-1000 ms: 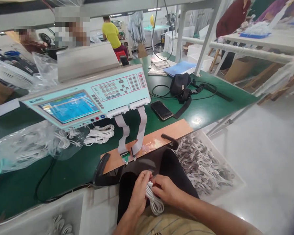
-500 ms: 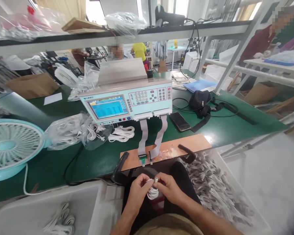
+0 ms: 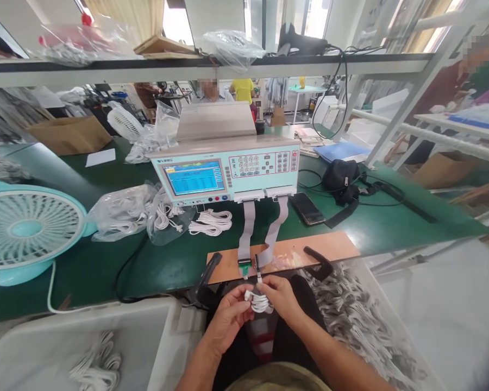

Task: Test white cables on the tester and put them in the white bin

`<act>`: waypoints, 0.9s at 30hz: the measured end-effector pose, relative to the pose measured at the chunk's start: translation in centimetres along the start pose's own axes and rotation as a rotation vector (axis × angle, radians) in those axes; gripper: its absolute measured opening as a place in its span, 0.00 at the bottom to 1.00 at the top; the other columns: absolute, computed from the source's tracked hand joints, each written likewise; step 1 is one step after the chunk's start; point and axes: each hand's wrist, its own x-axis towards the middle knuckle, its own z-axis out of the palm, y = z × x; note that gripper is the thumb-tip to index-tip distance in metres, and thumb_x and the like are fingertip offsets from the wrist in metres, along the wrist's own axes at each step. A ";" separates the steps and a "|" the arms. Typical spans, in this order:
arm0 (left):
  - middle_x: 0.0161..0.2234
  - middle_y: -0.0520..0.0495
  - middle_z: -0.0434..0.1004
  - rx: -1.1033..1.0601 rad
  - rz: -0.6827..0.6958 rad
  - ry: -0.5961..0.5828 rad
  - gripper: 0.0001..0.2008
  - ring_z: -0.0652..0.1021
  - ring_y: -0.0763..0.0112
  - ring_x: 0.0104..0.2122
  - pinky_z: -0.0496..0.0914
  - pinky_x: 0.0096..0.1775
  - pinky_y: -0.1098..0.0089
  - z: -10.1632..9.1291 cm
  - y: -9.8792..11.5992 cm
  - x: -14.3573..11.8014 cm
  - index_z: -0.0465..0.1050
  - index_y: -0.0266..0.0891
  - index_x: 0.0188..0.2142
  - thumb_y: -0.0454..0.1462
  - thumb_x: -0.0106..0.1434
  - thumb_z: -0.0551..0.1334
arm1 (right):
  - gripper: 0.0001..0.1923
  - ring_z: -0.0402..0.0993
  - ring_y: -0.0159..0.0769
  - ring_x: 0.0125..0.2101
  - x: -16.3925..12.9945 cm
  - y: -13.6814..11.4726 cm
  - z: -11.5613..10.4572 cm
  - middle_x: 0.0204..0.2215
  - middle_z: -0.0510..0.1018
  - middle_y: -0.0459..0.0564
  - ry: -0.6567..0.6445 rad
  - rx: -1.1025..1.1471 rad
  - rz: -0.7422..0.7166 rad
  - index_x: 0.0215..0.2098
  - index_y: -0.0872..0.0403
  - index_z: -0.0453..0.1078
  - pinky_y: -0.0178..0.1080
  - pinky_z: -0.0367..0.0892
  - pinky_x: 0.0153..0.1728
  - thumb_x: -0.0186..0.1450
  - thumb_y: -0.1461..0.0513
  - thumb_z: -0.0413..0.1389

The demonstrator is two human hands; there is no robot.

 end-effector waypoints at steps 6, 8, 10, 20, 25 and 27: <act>0.28 0.50 0.67 0.085 0.036 0.100 0.19 0.69 0.81 0.23 0.67 0.27 0.75 0.0 -0.5 0.5 0.67 0.33 0.40 0.38 0.50 0.67 | 0.16 0.58 0.28 0.21 0.0 -0.6 -0.1 0.18 0.67 0.46 -0.005 0.027 0.025 0.22 0.60 0.69 0.31 0.55 0.23 0.53 0.54 0.58; 0.25 0.51 0.65 0.206 0.081 0.153 0.18 0.67 0.80 0.21 0.66 0.24 0.76 0.1 -0.7 0.9 0.67 0.32 0.36 0.43 0.50 0.65 | 0.17 0.59 0.28 0.21 0.1 -0.9 0.0 0.19 0.67 0.46 -0.010 0.060 0.050 0.22 0.60 0.69 0.32 0.55 0.24 0.52 0.53 0.59; 0.22 0.52 0.64 0.396 0.136 0.171 0.19 0.66 0.79 0.20 0.63 0.21 0.77 0.1 -0.8 1.3 0.67 0.32 0.32 0.47 0.52 0.62 | 0.18 0.59 0.28 0.21 0.1 -1.1 0.2 0.18 0.68 0.47 -0.016 0.116 0.104 0.22 0.61 0.68 0.32 0.55 0.24 0.50 0.53 0.60; 0.22 0.51 0.65 0.647 0.380 0.314 0.19 0.65 0.78 0.25 0.61 0.29 0.78 -0.7 -1.5 2.8 0.67 0.32 0.24 0.48 0.57 0.57 | 0.23 0.54 0.25 0.19 0.3 -1.5 0.8 0.17 0.66 0.46 0.007 0.264 0.200 0.21 0.62 0.66 0.31 0.50 0.22 0.47 0.49 0.63; 0.24 0.50 0.66 0.553 0.436 0.409 0.18 0.66 0.77 0.27 0.61 0.31 0.78 0.2 -1.9 2.5 0.69 0.32 0.25 0.47 0.57 0.58 | 0.21 0.53 0.25 0.20 0.4 -1.3 0.7 0.17 0.65 0.45 0.008 0.235 0.172 0.22 0.62 0.67 0.31 0.49 0.23 0.48 0.51 0.63; 0.24 0.50 0.66 0.497 0.433 0.426 0.18 0.66 0.76 0.27 0.62 0.31 0.78 0.5 -2.0 2.5 0.69 0.32 0.25 0.48 0.56 0.58 | 0.21 0.54 0.25 0.20 0.5 -1.2 0.7 0.17 0.65 0.45 0.008 0.242 0.165 0.21 0.62 0.67 0.31 0.50 0.24 0.48 0.51 0.64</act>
